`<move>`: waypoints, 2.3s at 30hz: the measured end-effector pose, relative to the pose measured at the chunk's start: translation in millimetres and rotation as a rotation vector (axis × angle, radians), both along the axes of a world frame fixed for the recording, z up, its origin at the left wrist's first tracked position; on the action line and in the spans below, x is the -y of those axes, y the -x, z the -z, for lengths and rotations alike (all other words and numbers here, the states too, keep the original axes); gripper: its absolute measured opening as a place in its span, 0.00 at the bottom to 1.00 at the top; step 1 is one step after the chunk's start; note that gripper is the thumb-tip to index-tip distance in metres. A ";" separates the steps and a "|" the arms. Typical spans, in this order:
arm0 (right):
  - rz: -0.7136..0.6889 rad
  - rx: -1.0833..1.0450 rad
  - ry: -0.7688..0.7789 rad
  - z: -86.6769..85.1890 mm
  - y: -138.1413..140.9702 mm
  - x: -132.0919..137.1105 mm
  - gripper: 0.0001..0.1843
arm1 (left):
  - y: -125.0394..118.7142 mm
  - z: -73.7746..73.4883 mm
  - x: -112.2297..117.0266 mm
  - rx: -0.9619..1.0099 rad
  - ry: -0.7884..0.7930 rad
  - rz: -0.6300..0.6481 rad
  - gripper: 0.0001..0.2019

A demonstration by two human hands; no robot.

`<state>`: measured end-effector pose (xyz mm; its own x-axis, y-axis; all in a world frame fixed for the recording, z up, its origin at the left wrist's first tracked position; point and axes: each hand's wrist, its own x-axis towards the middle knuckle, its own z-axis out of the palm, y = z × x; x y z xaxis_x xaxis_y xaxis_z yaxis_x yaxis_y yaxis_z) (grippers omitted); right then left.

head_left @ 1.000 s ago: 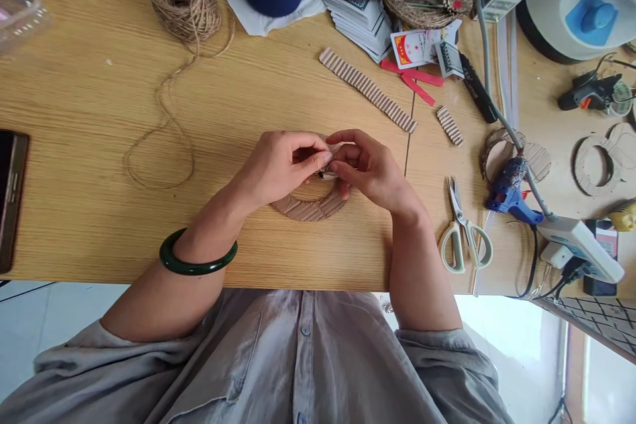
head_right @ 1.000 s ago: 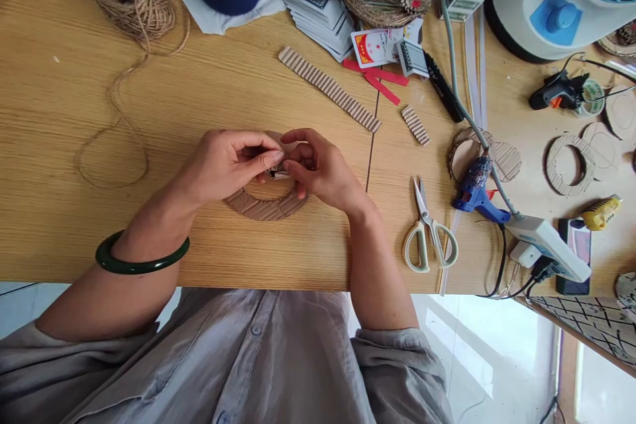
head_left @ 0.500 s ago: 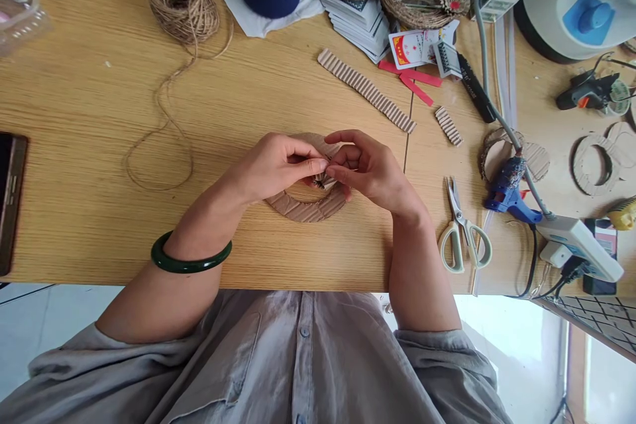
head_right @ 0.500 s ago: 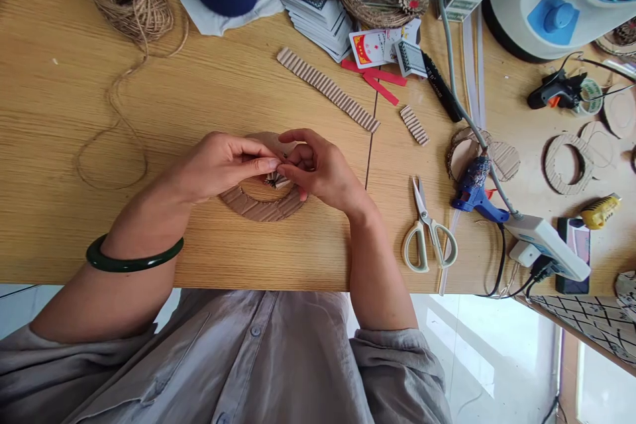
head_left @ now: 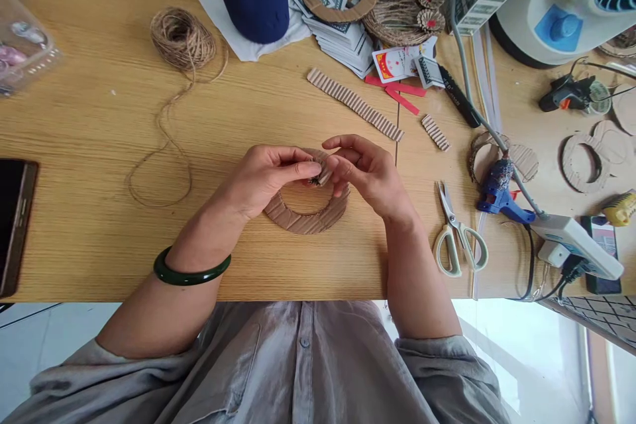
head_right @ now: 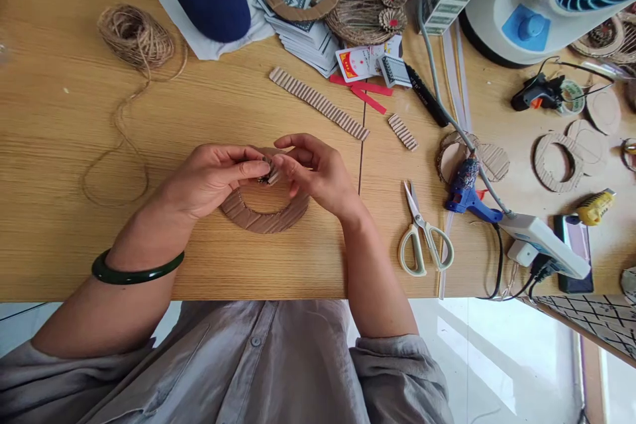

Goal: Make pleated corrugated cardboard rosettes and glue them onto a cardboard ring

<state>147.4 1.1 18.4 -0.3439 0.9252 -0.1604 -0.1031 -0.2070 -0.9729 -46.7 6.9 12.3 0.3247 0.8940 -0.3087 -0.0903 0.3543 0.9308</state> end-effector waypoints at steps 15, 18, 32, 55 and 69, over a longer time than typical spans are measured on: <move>-0.033 -0.070 0.083 10.3 12.6 1.6 0.27 | -7.1 -1.6 3.5 -0.047 -0.110 -0.100 0.10; -0.020 -0.085 0.081 9.6 13.7 1.6 0.26 | -6.4 0.2 3.6 -0.102 -0.219 -0.129 0.08; -0.029 -0.081 0.152 10.8 17.2 3.9 0.26 | -4.8 1.1 3.0 -0.331 -0.344 -0.150 0.05; -0.036 -0.096 0.134 11.8 15.9 6.4 0.24 | 1.5 1.1 2.5 -0.351 -0.335 -0.028 0.11; -0.026 -0.071 0.168 9.2 16.5 5.9 0.25 | 1.7 0.6 -0.9 -0.269 -0.265 -0.057 0.09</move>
